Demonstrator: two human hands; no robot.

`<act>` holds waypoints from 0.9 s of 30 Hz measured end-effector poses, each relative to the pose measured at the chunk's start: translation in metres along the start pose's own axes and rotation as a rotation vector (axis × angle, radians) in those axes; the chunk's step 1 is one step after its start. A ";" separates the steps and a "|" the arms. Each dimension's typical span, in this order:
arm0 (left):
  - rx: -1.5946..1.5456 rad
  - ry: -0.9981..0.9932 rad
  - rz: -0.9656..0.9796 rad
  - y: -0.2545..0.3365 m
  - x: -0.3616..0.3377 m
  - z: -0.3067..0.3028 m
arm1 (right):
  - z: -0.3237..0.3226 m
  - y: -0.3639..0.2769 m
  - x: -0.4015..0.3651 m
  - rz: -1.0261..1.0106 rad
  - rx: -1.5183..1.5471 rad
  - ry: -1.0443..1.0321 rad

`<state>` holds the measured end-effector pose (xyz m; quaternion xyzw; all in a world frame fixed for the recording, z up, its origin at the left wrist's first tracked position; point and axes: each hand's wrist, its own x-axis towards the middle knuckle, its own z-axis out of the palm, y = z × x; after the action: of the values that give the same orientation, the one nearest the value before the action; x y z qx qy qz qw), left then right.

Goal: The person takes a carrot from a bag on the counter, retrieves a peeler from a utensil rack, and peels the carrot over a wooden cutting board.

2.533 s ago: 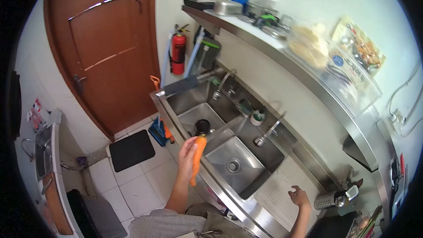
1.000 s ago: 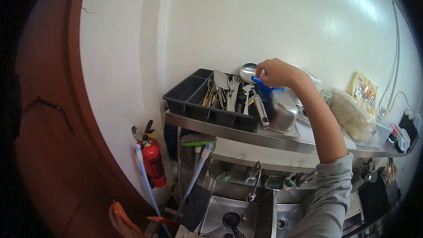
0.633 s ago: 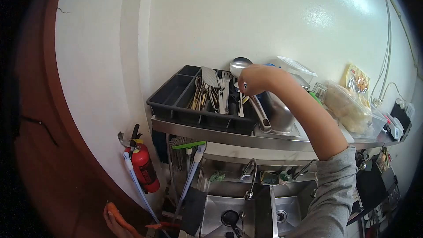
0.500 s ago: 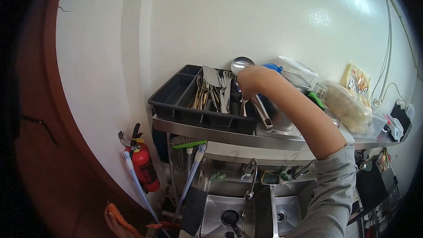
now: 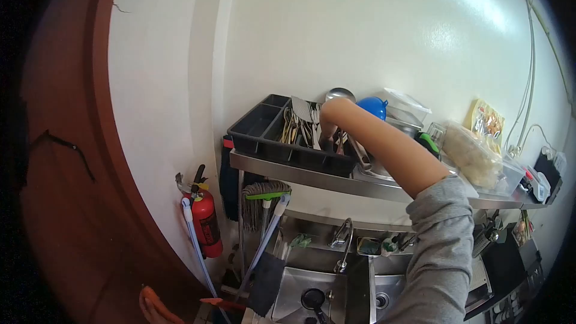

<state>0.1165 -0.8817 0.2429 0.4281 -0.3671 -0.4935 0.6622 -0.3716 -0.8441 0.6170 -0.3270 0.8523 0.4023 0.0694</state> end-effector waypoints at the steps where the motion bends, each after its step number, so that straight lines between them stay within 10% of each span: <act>1: 0.062 0.034 -0.005 0.006 -0.005 -0.005 | -0.002 0.002 0.002 0.004 -0.010 0.007; 7: 0.096 0.143 -0.012 0.014 -0.022 -0.050 | -0.004 0.006 -0.005 0.055 0.119 -0.138; 19: 0.212 0.333 -0.029 0.023 -0.056 -0.109 | 0.004 -0.008 0.008 0.189 0.094 0.365; 26: 0.278 0.324 -0.034 0.020 -0.060 -0.132 | -0.005 0.022 0.062 0.209 0.252 0.104; 27: 0.357 0.240 0.209 -0.006 -0.053 -0.151 | -0.007 0.025 0.071 0.207 0.272 0.026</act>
<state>0.2386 -0.8003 0.1787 0.5538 -0.4095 -0.2951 0.6622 -0.4411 -0.8726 0.6106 -0.2301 0.9288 0.2842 0.0601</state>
